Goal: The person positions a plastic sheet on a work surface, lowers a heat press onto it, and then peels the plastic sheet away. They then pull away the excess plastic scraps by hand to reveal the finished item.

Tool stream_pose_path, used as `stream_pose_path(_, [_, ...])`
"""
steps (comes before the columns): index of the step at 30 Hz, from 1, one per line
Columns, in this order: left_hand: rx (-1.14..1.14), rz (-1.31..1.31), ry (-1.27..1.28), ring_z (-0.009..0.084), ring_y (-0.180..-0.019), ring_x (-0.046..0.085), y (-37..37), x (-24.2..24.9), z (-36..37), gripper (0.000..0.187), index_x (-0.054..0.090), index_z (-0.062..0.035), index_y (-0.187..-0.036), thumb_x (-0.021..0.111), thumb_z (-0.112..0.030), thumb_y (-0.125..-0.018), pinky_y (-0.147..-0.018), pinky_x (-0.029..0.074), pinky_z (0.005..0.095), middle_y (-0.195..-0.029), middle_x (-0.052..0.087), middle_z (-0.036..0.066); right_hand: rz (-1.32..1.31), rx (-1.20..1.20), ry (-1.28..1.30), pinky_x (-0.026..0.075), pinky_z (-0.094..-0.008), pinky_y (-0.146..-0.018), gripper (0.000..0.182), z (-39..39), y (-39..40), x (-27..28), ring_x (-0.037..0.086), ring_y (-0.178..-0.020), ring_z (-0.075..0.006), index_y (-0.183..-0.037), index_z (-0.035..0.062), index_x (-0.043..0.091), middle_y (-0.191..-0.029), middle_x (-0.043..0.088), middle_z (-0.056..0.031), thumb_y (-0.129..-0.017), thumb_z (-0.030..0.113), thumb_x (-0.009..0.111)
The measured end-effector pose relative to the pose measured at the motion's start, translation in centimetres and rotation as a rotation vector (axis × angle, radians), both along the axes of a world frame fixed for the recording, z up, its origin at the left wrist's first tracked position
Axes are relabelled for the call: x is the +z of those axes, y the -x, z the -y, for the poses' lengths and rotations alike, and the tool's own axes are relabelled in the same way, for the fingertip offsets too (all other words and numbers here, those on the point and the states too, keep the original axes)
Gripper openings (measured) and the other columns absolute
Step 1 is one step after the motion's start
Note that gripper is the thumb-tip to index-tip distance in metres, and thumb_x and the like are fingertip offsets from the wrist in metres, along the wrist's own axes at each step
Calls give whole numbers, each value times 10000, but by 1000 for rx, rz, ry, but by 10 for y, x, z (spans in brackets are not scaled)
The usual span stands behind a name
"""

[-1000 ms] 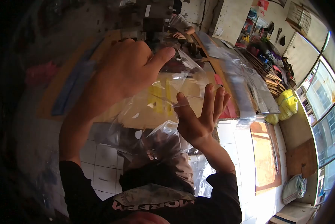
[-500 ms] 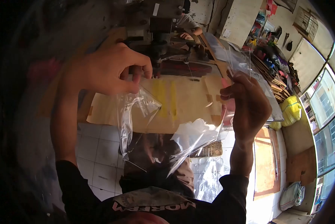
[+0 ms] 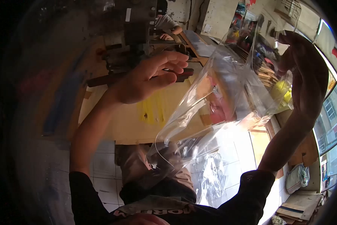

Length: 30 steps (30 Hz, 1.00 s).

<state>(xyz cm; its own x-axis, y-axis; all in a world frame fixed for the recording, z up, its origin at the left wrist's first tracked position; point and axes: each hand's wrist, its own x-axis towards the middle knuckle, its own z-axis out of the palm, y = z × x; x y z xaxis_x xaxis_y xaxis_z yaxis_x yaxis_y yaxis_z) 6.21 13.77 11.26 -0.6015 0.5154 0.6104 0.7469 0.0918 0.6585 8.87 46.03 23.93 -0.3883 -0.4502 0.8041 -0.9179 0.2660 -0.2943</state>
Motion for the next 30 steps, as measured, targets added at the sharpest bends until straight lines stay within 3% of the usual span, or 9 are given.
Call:
stream_pose_path(3, [-165, 84, -112, 181, -1127, 488, 16, -4, -36, 433, 417, -41, -1304, 528, -235, -933, -989, 372, 351, -1191, 533, 90, -44, -95, -69, 409, -254, -573, 353, -24, -25, 29, 483, -578, -107, -1136, -68, 557, -953, 640, -111, -957, 209, 431])
stream_pose_path(5, [-257, 147, -127, 184, -1129, 491, 26, -4, -56, 434, 432, -43, -1295, 520, -265, -932, -1000, 360, 359, -1214, 528, 93, -70, -220, -74, 358, -295, -853, 467, -33, -30, 38, 388, -533, -82, -1184, -89, 515, -587, 440, -7, -949, 311, 464])
stream_pose_path(11, [-470, -87, -125, 225, -1294, 350, 34, 5, -105, 493, 494, -102, -1274, 594, -344, -857, -1074, 247, 409, -1346, 417, 92, -85, -341, -196, 361, -237, -670, 480, -73, -61, 73, 379, -512, -76, -1179, -83, 519, -571, 404, 2, -962, 338, 441])
stream_pose_path(14, [-620, -83, -94, 260, -1308, 316, 27, 10, -125, 420, 618, -125, -1112, 655, -381, -781, -1079, 218, 445, -1383, 375, 105, -193, -336, -252, 360, -234, -620, 461, -68, -73, 74, 387, -524, -76, -1174, -69, 529, -634, 470, -11, -955, 330, 453])
stream_pose_path(17, [-788, 42, -33, 279, -1306, 316, 14, 8, -137, 327, 680, -130, -972, 687, -370, -750, -1070, 216, 459, -1371, 394, 119, -83, -90, -154, 498, -213, -440, 176, -51, -78, 74, 606, -531, -96, -924, 1, 666, -814, 673, -122, -884, 162, 608])
stream_pose_path(21, [-781, 127, 82, 269, -1272, 380, 9, -18, -137, 243, 667, -93, -899, 704, -301, -779, -997, 342, 399, -1290, 482, 140, -222, -73, -12, 463, -199, -386, 195, -53, -79, 52, 577, -474, -81, -944, -16, 655, -842, 671, -140, -896, 161, 588])
stream_pose_path(25, [-482, -141, 129, 249, -1168, 488, 17, -23, -117, 198, 637, -65, -836, 722, -238, -791, -946, 400, 357, -1143, 558, 124, -151, -127, -153, 458, -202, -383, 185, -88, -82, 56, 577, -471, -93, -950, -15, 657, -860, 679, -131, -892, 148, 592])
stream_pose_path(27, [-416, -191, 100, 241, -1128, 521, 18, -23, -105, 201, 623, -55, -820, 728, -224, -790, -943, 404, 353, -1087, 575, 115, -71, -648, -81, 353, -231, -565, 449, -105, -84, 40, 392, -540, -77, -1156, -47, 550, -737, 538, -27, -934, 337, 478])
stream_pose_path(30, [-298, -149, -138, 202, -1058, 550, 0, -19, -87, 181, 580, -34, -849, 706, -155, -800, -932, 426, 338, -1041, 548, 110, 31, -607, 51, 360, -239, -555, 464, -116, -72, 23, 415, -565, -79, -1109, -38, 580, -806, 573, -36, -900, 370, 512])
